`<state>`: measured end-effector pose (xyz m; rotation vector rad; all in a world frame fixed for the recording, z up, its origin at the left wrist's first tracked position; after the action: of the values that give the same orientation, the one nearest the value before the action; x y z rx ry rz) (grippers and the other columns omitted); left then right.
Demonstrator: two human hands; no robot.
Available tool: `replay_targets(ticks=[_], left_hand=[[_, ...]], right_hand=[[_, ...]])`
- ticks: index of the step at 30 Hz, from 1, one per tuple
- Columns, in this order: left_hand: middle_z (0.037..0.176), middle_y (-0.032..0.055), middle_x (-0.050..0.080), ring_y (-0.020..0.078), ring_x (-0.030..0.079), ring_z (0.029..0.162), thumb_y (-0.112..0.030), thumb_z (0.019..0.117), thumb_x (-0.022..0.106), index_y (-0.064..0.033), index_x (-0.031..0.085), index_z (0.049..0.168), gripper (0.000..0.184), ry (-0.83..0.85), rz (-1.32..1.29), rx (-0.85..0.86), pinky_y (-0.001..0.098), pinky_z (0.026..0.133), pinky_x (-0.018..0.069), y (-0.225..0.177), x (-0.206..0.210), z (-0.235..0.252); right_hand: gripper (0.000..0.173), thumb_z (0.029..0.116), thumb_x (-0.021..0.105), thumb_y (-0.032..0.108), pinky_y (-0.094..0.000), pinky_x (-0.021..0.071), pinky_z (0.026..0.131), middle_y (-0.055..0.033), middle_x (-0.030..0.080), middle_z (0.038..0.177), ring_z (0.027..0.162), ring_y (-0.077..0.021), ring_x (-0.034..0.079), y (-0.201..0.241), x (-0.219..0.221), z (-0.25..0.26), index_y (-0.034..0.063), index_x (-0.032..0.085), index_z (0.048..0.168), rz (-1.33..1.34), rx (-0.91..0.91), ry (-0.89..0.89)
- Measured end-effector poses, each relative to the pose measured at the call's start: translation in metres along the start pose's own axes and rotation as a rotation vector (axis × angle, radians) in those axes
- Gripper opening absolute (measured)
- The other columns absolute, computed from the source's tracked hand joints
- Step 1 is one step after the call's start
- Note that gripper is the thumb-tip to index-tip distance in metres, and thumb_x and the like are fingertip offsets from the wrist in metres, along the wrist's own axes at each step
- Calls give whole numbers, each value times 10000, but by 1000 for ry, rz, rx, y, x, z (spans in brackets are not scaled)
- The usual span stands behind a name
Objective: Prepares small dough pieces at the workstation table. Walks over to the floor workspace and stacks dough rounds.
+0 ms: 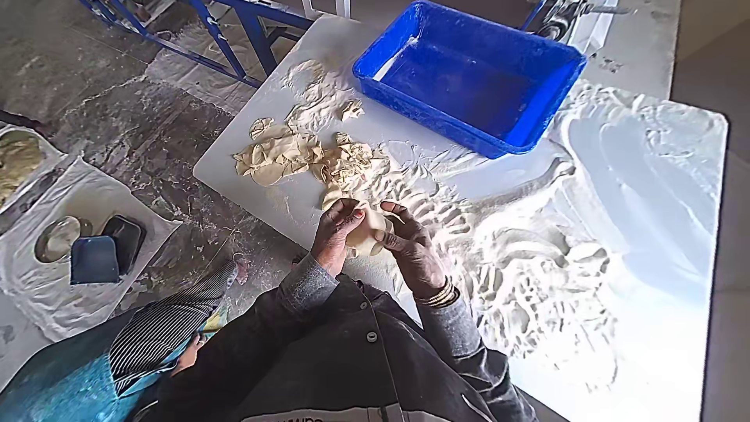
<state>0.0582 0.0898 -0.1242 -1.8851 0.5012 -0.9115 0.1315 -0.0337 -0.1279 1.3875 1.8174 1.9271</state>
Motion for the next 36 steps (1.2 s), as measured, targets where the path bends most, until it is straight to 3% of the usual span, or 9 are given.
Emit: replay_targets(ticks=[7,11,14,18,21,26,29,32,36], left_hand=[[1038,92,705,147,686,882,6,1023,491,-28,635,1253,274,-31,57,72,310,779,584,-1,-12,-2],[978,78,739,124,686,850,61,946,533,-5,751,973,229,55,86,84,289,773,578,2,-11,-5],[1047,103,731,134,683,899,56,941,565,26,731,1090,225,97,100,44,295,833,571,7,-10,-6],[1151,133,708,161,685,975,50,943,580,36,703,1175,263,59,91,34,313,863,579,9,-14,-8],[1261,126,663,150,673,1004,42,939,572,17,651,1292,362,93,137,40,308,865,576,8,-14,-11],[1287,134,649,117,672,744,24,956,532,23,566,1394,439,159,224,74,257,599,576,5,-28,-17],[1337,147,622,120,694,873,-43,936,562,26,565,1394,463,113,503,162,267,717,597,16,-61,-9],[1586,251,350,312,498,1363,-184,932,638,5,439,1511,640,57,846,108,391,1001,520,42,-103,0],[1595,265,318,350,417,1424,-262,926,641,2,434,1507,671,-44,882,116,425,1007,511,42,-123,-5]], right_hand=[[315,951,572,-25,-268,591,632,-47,719,791,659,-107,685,12,-22,-5,-23,533,1263,-130,-95,-208],[240,983,529,-18,-331,621,742,-77,737,897,780,-151,722,8,-23,-6,-16,569,1220,-121,-84,-200],[286,913,584,-78,-328,613,806,-105,719,1028,897,-162,712,8,-19,-5,-24,615,1193,-109,-148,-117],[184,931,566,-65,-271,594,758,-47,749,904,817,-100,703,11,-20,-3,-3,732,983,-187,-204,-114],[198,952,553,-42,-262,598,759,-54,753,934,822,-92,707,10,-22,-2,-27,719,1059,-251,-187,-137],[317,978,498,5,-224,537,550,-76,744,984,653,-71,648,-11,-12,1,-54,657,1246,-350,-94,-12],[386,960,489,11,-275,586,646,-113,723,1093,719,-110,684,-34,-16,13,-25,624,1320,-630,-38,27],[379,998,523,54,-434,578,853,-186,698,1223,942,-265,723,-34,-42,30,22,623,1362,-1086,23,-120],[531,964,707,250,-565,427,1089,-192,575,1430,1312,-399,537,-29,-56,59,67,563,1442,-1371,57,-127]])
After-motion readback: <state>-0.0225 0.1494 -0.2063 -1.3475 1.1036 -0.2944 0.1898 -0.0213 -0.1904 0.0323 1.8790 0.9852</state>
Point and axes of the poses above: each hand's wrist, its own z-axis towards the middle knuckle, its own x-axis out of the palm, y = z × x, the point moved 9 cm from there along z, towards the middle knuckle
